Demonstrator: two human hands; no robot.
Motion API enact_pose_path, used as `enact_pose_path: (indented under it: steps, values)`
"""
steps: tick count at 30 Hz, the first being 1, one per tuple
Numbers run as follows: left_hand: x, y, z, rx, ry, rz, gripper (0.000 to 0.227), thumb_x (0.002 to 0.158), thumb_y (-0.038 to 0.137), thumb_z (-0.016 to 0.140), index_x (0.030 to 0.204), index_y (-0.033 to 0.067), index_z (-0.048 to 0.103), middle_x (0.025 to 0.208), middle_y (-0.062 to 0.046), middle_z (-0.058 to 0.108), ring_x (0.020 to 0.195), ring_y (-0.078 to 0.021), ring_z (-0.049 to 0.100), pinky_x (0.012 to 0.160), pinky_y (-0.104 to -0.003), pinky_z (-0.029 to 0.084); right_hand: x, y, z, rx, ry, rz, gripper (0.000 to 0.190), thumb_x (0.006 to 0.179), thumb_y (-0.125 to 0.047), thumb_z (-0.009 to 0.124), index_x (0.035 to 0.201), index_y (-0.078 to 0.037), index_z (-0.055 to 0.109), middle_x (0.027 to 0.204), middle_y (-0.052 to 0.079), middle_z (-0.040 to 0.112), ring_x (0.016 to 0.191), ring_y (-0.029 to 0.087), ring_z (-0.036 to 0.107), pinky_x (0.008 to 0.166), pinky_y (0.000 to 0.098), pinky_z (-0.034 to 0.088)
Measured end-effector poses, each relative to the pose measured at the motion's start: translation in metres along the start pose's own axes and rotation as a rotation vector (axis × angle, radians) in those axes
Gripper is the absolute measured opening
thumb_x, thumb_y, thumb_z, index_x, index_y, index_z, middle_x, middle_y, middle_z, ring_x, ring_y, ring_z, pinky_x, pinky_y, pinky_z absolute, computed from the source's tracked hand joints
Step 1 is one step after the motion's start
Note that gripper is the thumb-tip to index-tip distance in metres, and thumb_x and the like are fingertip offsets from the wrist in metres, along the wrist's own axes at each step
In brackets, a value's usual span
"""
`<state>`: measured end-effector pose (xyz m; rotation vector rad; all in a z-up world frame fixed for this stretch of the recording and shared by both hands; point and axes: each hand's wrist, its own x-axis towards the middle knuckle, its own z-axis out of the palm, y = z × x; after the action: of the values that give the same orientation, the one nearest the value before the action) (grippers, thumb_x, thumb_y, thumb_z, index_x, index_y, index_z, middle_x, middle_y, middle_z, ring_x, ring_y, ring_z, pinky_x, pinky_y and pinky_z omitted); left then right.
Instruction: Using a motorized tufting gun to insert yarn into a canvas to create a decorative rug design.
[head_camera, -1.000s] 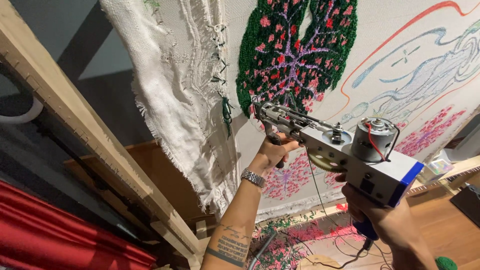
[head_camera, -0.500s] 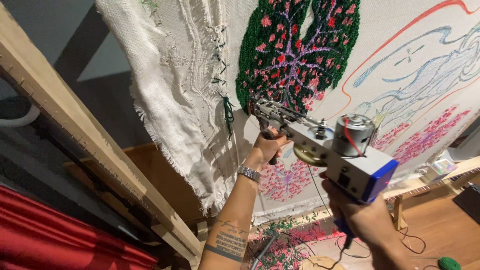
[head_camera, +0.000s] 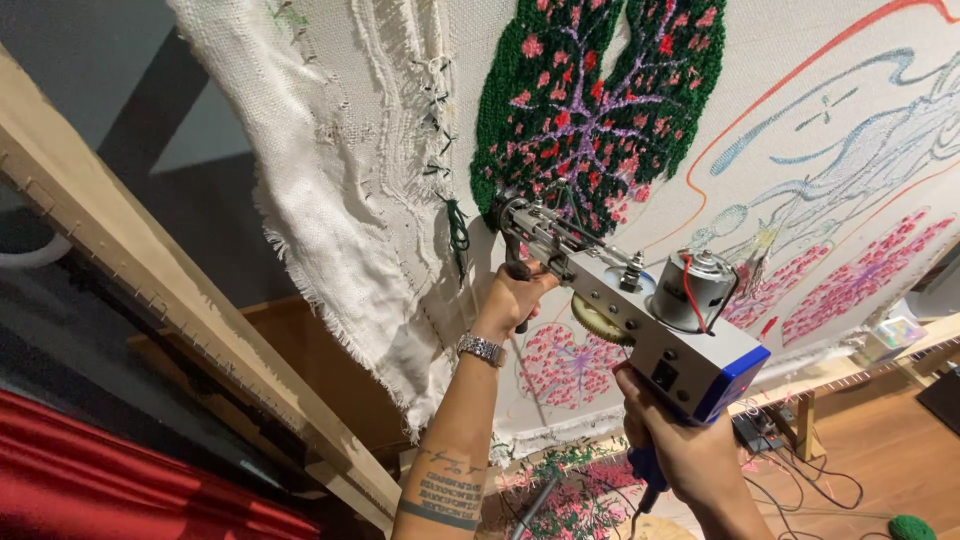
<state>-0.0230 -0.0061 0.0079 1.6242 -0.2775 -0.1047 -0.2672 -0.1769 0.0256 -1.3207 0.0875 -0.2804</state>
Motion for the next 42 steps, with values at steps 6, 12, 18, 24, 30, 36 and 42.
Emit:
enact_pose_path:
  steps: [6, 12, 18, 24, 30, 36, 42]
  values:
    - [0.012, -0.007, -0.006, -0.067, -0.016, 0.030, 0.028, 0.088, 0.016, 0.078, 0.074, 0.0051, 0.056, 0.063, 0.002, 0.057, 0.044, -0.0071, 0.046, 0.038, -0.026, 0.035, 0.005, 0.006, -0.004, -0.013, -0.010, -0.027, 0.016, 0.089, -0.011, 0.074, 0.092, 0.003, 0.067, 0.064, 0.002, 0.053, 0.052, 0.012, 0.046, 0.047, 0.0299, 0.036]
    - [-0.005, 0.028, 0.002, -0.069, 0.036, -0.035, 0.020, 0.084, 0.020, 0.077, 0.103, 0.0149, 0.074, 0.072, 0.007, 0.067, 0.043, -0.0025, 0.042, 0.037, -0.022, 0.035, 0.010, 0.002, -0.004, -0.039, -0.030, -0.066, 0.014, 0.087, -0.008, 0.070, 0.095, 0.003, 0.069, 0.067, 0.002, 0.058, 0.052, 0.013, 0.049, 0.045, 0.0311, 0.038]
    - [0.017, 0.009, -0.004, -0.006, 0.004, -0.029, 0.024, 0.084, 0.020, 0.078, 0.105, 0.0100, 0.075, 0.081, 0.005, 0.075, 0.045, -0.0034, 0.045, 0.038, -0.024, 0.034, 0.013, 0.006, -0.008, -0.117, 0.000, -0.050, 0.015, 0.092, -0.010, 0.071, 0.092, 0.005, 0.067, 0.061, 0.005, 0.054, 0.050, 0.015, 0.048, 0.044, 0.0325, 0.037]
    - [0.032, -0.020, -0.004, -0.063, -0.055, 0.127, 0.027, 0.088, 0.020, 0.078, 0.086, 0.0062, 0.055, 0.080, -0.003, 0.075, 0.050, -0.0066, 0.056, 0.042, -0.025, 0.044, 0.009, -0.011, -0.011, -0.101, 0.026, -0.065, 0.017, 0.086, -0.009, 0.072, 0.099, 0.001, 0.069, 0.059, 0.005, 0.056, 0.047, 0.015, 0.050, 0.042, 0.0320, 0.038]
    - [0.009, -0.003, 0.019, -0.238, -0.371, 0.131, 0.023, 0.084, 0.022, 0.084, 0.080, 0.0068, 0.066, 0.074, -0.005, 0.068, 0.058, -0.0174, 0.070, 0.046, -0.032, 0.051, 0.016, -0.002, -0.081, -0.054, -0.071, -0.095, 0.026, 0.087, -0.004, 0.074, 0.112, 0.005, 0.068, 0.067, 0.007, 0.057, 0.050, 0.016, 0.050, 0.042, 0.0328, 0.039]
    - [-0.008, 0.003, 0.039, -0.115, -0.520, 0.214, 0.026, 0.093, 0.025, 0.080, 0.086, 0.0009, 0.075, 0.065, -0.007, 0.068, 0.051, -0.0131, 0.062, 0.045, -0.029, 0.049, -0.003, -0.028, -0.094, -0.059, -0.029, 0.063, 0.029, 0.083, -0.004, 0.071, 0.111, 0.003, 0.065, 0.071, 0.007, 0.058, 0.052, 0.016, 0.048, 0.043, 0.0333, 0.038]
    - [-0.032, 0.026, 0.055, -0.124, -0.504, 0.251, 0.022, 0.092, 0.027, 0.074, 0.089, 0.0055, 0.079, 0.073, -0.003, 0.073, 0.050, -0.0091, 0.059, 0.046, -0.026, 0.047, -0.008, -0.022, -0.118, -0.112, -0.048, -0.027, 0.028, 0.090, -0.004, 0.074, 0.114, 0.006, 0.063, 0.070, 0.008, 0.056, 0.052, 0.017, 0.048, 0.042, 0.0340, 0.037]
